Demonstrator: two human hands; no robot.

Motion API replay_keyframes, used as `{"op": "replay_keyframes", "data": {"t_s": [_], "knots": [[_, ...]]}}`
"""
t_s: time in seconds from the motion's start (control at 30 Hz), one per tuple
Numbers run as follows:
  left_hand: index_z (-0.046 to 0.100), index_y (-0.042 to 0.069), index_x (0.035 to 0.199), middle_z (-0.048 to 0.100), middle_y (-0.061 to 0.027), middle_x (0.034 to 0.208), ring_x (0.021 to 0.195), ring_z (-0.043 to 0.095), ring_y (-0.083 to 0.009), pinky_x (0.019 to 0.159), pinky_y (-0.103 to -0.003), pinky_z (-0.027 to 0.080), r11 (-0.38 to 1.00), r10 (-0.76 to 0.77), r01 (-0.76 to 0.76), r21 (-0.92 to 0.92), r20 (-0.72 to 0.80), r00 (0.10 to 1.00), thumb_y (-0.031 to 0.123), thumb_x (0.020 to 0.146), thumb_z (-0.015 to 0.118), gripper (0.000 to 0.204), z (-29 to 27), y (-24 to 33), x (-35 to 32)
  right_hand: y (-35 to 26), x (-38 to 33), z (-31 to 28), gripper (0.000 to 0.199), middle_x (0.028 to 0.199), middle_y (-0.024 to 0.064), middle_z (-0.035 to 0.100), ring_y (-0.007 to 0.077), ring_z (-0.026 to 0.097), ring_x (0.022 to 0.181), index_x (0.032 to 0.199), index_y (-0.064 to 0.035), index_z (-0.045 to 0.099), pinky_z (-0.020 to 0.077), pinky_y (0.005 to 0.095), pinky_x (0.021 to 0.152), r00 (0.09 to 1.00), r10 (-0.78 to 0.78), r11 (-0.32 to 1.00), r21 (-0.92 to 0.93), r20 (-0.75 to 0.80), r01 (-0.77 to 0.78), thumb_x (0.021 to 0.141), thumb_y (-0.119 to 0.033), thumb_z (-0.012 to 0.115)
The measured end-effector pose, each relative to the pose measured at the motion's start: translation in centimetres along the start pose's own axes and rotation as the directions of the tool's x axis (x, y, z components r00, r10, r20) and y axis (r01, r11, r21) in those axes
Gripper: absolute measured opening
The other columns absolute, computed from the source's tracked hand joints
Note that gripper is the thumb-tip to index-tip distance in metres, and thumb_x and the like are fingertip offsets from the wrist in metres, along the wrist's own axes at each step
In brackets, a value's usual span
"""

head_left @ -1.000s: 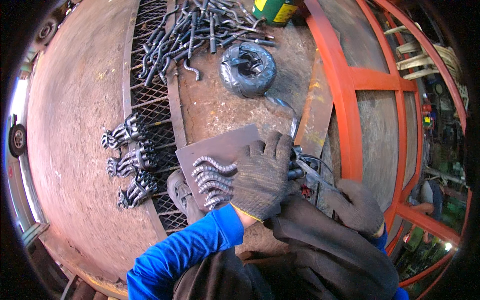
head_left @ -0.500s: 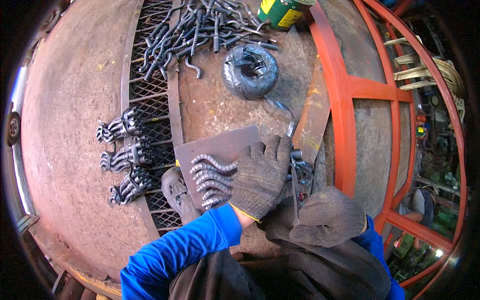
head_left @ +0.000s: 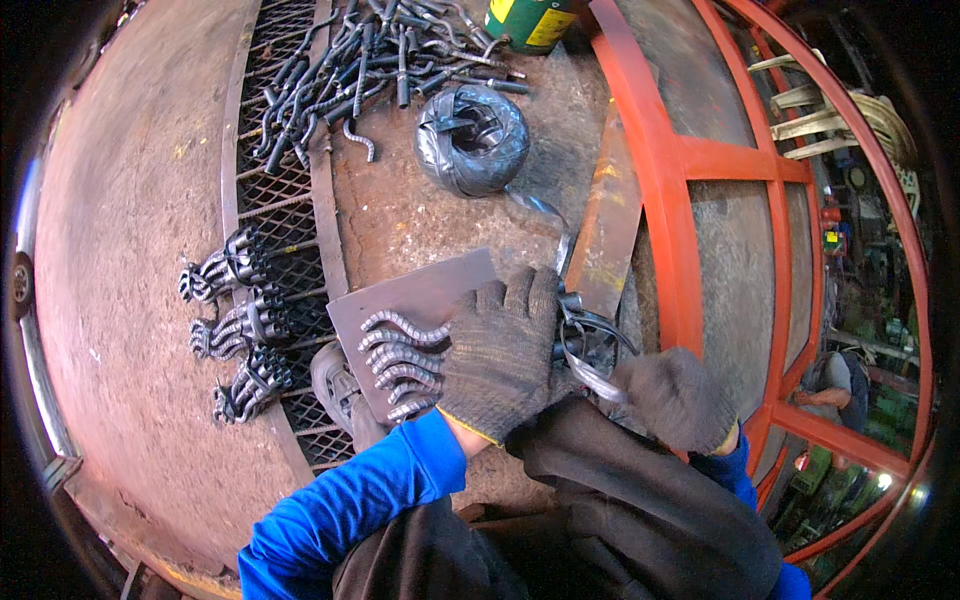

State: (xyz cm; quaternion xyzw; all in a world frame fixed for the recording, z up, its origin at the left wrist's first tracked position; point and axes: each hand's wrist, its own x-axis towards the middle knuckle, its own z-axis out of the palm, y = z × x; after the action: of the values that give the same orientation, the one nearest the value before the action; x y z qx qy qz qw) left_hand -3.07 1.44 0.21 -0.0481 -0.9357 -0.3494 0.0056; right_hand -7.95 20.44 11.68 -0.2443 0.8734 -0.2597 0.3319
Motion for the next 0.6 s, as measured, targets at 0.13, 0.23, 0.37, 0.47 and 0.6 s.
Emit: {"op": "replay_keyframes", "data": {"t_s": [0.13,0.23,0.37,0.47,0.6], "knots": [[0.047,-0.005,0.134,0.054,-0.0229,0.128,0.104,0.055,-0.0373,0.088,-0.049,0.043,0.998,-0.035,0.039,-0.055,0.075,0.997,0.058,0.065,0.074,0.097,-0.5,0.3,0.4,1.6,0.3,1.7,0.025,0.087,0.0176,0.067,0.0328,0.067,0.075,0.099,-0.0042,0.066,0.0523,0.0396,0.068,0.953,0.281,0.953,0.149,-0.116,-0.263,0.092,-0.029,0.063],[0.046,-0.005,0.135,0.053,-0.0232,0.129,0.106,0.054,-0.0368,0.089,-0.050,0.043,1.000,0.000,0.000,-0.015,0.030,1.000,0.054,0.069,0.073,0.093,-0.6,0.3,0.2,0.7,1.0,2.6,0.023,0.086,0.0167,0.067,0.0282,0.067,0.076,0.100,-0.0042,0.065,0.0524,0.0384,0.068,0.950,0.295,0.948,0.156,-0.102,-0.278,0.091,-0.025,0.065],[0.044,-0.005,0.137,0.053,-0.0240,0.130,0.109,0.053,-0.0374,0.091,-0.051,0.042,1.000,0.003,-0.003,-0.008,0.044,0.999,0.052,0.071,0.071,0.091,-1.0,0.3,0.1,1.7,1.2,3.0,0.026,0.082,0.0118,0.067,0.0207,0.066,0.070,0.103,-0.0016,0.067,0.0518,0.0330,0.065,0.990,0.113,0.992,0.073,-0.089,-0.107,0.088,-0.023,0.068],[0.044,-0.005,0.137,0.053,-0.0247,0.130,0.110,0.053,-0.0385,0.091,-0.052,0.042,0.999,-0.005,0.007,-0.046,0.033,0.999,0.056,0.071,0.071,0.094,-0.7,0.2,-0.1,0.8,0.4,1.9,0.019,0.082,0.0129,0.067,0.0292,0.067,0.071,0.097,-0.0048,0.067,0.0519,0.0365,0.064,0.996,0.084,0.979,0.184,0.039,-0.090,0.088,-0.022,0.070],[0.047,-0.002,0.133,0.054,-0.0249,0.127,0.107,0.054,-0.0425,0.092,-0.053,0.043,0.996,-0.023,0.022,-0.091,-0.004,1.000,0.055,0.070,0.073,0.089,-0.3,0.2,-0.2,-0.1,-0.2,0.5,0.020,0.081,0.0112,0.069,0.0265,0.069,0.072,0.094,-0.0037,0.070,0.0536,0.0375,0.065,0.906,-0.332,0.909,0.345,0.263,0.233,0.085,-0.022,0.073]]}}
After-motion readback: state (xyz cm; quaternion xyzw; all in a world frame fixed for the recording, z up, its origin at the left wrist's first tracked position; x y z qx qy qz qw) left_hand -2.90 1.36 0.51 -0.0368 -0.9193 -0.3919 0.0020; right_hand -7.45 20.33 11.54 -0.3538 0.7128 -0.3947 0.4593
